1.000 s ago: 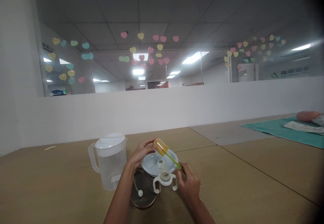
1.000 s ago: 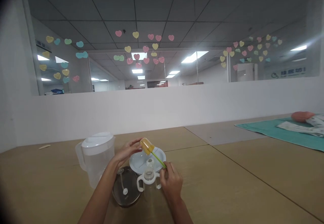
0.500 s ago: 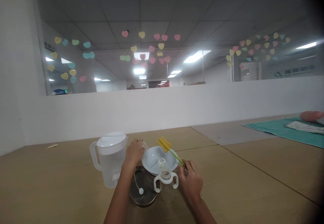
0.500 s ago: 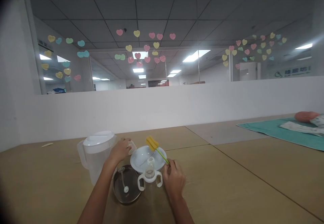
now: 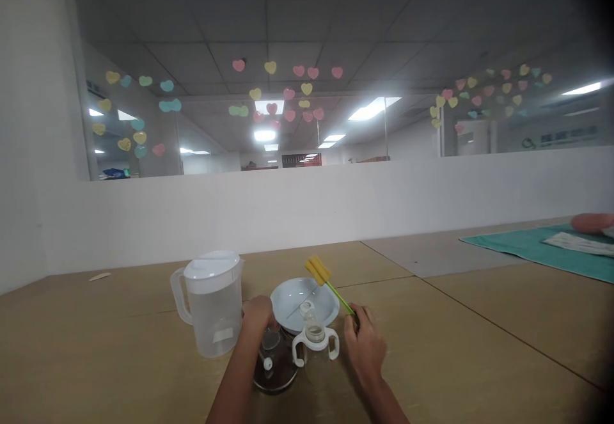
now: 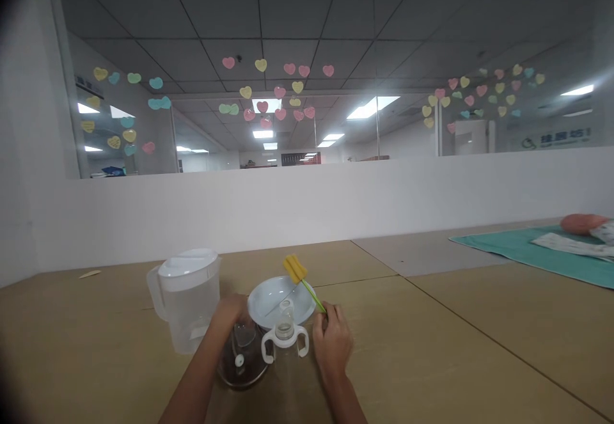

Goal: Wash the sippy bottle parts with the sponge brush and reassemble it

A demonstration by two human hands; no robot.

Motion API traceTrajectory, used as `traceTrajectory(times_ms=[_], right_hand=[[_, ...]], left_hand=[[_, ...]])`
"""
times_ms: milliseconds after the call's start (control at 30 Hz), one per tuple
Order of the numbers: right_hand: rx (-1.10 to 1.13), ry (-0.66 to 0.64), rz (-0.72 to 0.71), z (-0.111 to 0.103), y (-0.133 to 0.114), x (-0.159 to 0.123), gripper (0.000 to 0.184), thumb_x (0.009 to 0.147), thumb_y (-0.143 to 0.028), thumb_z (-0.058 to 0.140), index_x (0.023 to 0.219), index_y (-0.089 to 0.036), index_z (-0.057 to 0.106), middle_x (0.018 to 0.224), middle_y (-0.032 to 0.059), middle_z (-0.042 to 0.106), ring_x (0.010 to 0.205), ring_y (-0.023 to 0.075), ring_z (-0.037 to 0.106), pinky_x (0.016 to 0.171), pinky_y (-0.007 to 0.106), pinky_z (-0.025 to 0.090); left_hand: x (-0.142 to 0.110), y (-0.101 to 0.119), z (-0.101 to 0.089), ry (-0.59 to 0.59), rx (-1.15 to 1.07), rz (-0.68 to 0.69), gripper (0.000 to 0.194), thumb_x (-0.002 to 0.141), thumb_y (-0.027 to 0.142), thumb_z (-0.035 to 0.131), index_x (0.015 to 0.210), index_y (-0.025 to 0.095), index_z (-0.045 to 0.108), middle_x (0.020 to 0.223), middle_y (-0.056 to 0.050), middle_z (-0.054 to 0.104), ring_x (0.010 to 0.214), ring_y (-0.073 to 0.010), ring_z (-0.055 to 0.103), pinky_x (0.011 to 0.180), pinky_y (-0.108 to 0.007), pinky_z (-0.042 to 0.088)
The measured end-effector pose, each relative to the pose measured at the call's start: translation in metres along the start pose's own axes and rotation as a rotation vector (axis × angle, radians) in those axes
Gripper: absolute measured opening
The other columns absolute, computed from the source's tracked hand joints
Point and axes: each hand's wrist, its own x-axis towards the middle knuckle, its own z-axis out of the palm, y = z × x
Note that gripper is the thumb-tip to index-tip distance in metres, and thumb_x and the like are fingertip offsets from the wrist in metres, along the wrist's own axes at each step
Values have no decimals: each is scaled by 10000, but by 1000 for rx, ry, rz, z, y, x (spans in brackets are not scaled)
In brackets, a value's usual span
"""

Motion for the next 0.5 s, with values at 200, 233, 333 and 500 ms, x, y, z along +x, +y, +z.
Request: traceTrajectory(times_ms=[200,233,333,500], right_hand=[[2,-2,10,0,0,0,339,815,-282,337,931,-161,632,871,65,643,625,143,531,548,249,331],[0,0,18,0,0,0,340,813,-285,339,934,-160,632,871,67,644,636,147,536,550,250,332],[-3,6,29,0,0,0,339,811,-288,340,934,-166,632,876,67,646,676,160,554,559,252,337],[5,14,30,0,1,2,322,802,-279,351,908,-178,637,866,67,651,693,168,571,568,256,350]], left_hand=[[5,-1,-6,48,255,-65,366,216,26,782,382,166,488,589,-122,629,934,-461,573,809,-612,376],[6,2,-5,53,260,-38,329,265,48,786,415,169,519,635,-127,643,970,-440,565,843,-595,370],[6,14,8,34,234,73,160,481,131,742,515,180,594,782,-150,668,1039,-370,551,924,-512,357],[-1,25,50,-142,141,221,136,561,116,653,625,232,682,812,-70,703,882,-259,616,876,-366,428]])
